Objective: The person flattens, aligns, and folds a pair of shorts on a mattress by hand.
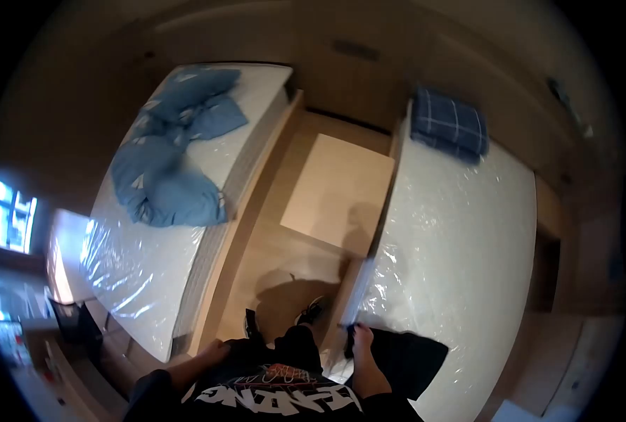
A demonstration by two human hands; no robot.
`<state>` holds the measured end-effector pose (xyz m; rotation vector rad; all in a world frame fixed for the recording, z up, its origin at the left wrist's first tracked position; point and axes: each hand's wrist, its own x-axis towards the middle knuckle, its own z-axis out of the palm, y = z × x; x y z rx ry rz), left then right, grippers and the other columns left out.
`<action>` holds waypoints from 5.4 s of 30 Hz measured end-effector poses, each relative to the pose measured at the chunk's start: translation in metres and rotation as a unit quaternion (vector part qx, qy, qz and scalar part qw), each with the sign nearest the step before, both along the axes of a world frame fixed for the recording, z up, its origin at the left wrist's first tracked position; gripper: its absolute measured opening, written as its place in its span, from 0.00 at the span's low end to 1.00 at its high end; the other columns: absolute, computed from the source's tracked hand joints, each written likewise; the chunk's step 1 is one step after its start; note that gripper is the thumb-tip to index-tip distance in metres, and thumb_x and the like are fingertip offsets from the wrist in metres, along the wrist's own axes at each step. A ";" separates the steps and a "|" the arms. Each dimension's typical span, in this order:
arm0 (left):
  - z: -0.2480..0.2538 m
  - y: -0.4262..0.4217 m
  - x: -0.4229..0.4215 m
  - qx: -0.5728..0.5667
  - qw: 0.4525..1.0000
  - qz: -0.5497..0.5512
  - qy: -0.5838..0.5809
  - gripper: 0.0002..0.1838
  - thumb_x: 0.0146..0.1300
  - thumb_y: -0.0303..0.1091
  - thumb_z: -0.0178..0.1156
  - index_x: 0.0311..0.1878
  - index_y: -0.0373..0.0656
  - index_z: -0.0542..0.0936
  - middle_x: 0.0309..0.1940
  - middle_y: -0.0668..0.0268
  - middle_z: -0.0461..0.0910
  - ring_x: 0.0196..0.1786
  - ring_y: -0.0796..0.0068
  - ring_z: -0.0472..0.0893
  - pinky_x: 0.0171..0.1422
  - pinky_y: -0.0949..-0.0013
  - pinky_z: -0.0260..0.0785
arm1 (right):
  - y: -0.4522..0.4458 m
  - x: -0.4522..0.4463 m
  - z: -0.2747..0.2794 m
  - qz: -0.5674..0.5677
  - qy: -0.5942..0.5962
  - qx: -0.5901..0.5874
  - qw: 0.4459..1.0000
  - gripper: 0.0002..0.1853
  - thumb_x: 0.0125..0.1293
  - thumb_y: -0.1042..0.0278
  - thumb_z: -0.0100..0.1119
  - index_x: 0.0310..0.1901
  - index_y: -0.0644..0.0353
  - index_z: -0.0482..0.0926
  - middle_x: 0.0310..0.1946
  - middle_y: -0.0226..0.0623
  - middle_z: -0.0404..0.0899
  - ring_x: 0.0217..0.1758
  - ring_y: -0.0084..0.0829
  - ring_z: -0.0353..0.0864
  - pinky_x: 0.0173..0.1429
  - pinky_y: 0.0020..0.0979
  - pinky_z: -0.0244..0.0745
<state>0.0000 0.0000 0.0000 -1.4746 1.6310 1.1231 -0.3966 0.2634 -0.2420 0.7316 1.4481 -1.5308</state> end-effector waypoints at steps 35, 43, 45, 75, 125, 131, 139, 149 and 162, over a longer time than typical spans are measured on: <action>0.298 -0.024 0.437 -0.369 0.151 0.416 0.817 0.46 0.53 0.57 0.63 0.74 0.49 0.63 0.72 0.57 0.64 0.73 0.53 0.64 0.75 0.51 0.58 | -0.445 0.510 0.439 0.790 0.371 -0.451 0.186 0.33 0.56 0.73 0.71 0.63 0.62 0.67 0.52 0.41 0.76 0.53 0.31 0.77 0.59 0.33 0.75; 0.350 0.065 0.455 -0.483 0.355 0.397 0.695 0.42 0.52 0.45 0.66 0.72 0.47 0.66 0.71 0.55 0.64 0.72 0.53 0.65 0.74 0.53 0.60 | -0.416 0.750 0.577 0.725 0.162 -0.669 0.022 0.58 0.45 0.61 0.82 0.75 0.62 0.54 0.73 0.43 0.62 0.75 0.38 0.62 0.76 0.39 0.57; 0.369 0.094 0.471 -0.544 0.469 0.352 0.600 0.41 0.52 0.41 0.67 0.72 0.46 0.66 0.71 0.54 0.64 0.72 0.53 0.65 0.73 0.53 0.60 | -0.403 0.769 0.581 0.773 0.079 -0.626 -0.065 0.50 0.50 0.64 0.78 0.73 0.65 0.59 0.70 0.45 0.66 0.74 0.36 0.64 0.76 0.38 0.57; 0.318 -0.098 0.342 -0.384 0.867 0.082 0.306 0.10 0.56 0.32 0.67 0.40 0.39 0.84 0.32 0.50 0.82 0.37 0.48 0.82 0.43 0.56 0.74 | -0.443 0.371 0.629 0.744 0.645 -0.123 -0.126 0.11 0.58 0.63 0.67 0.39 0.59 0.81 0.36 0.42 0.83 0.42 0.44 0.81 0.53 0.45 0.68; 0.431 -0.159 -0.350 0.039 0.691 -0.391 0.607 0.09 0.56 0.31 0.73 0.36 0.38 0.84 0.28 0.71 0.82 0.33 0.83 0.77 0.38 0.77 0.69 | 0.056 0.097 0.714 0.209 0.596 0.300 0.715 0.09 0.62 0.79 0.65 0.33 0.63 0.72 0.40 0.37 0.83 0.41 0.23 0.79 0.46 0.26 0.75; 0.404 -0.044 -0.499 0.035 0.617 -0.534 0.577 0.07 0.58 0.25 0.69 0.40 0.37 0.84 0.31 0.71 0.82 0.36 0.83 0.78 0.43 0.75 0.72 | 0.161 -0.001 0.686 0.319 0.515 0.377 0.700 0.09 0.60 0.72 0.68 0.40 0.65 0.80 0.36 0.46 0.85 0.41 0.39 0.84 0.48 0.37 0.78; 0.523 0.106 -0.640 -0.102 0.343 -0.445 0.821 0.13 0.61 0.29 0.65 0.49 0.42 0.84 0.45 0.56 0.85 0.48 0.60 0.84 0.55 0.63 0.75 | 0.253 -0.032 0.806 0.082 0.609 0.669 0.417 0.12 0.69 0.64 0.58 0.48 0.60 0.73 0.38 0.53 0.82 0.43 0.57 0.81 0.46 0.49 0.75; 0.580 0.139 -0.692 0.168 0.225 -0.549 0.787 0.13 0.69 0.26 0.59 0.55 0.39 0.80 0.43 0.66 0.83 0.47 0.77 0.81 0.54 0.73 0.74 | 0.233 0.065 0.831 0.093 0.600 0.729 0.315 0.11 0.68 0.71 0.60 0.50 0.56 0.74 0.35 0.46 0.83 0.37 0.49 0.82 0.41 0.39 0.77; 0.570 0.220 -0.696 0.477 0.187 -0.569 0.643 0.12 0.71 0.31 0.57 0.54 0.41 0.77 0.46 0.69 0.77 0.49 0.81 0.75 0.58 0.75 0.68 | 0.048 0.202 0.825 -0.182 0.449 0.634 0.603 0.16 0.55 0.61 0.77 0.32 0.61 0.79 0.27 0.27 0.78 0.31 0.20 0.77 0.36 0.23 0.73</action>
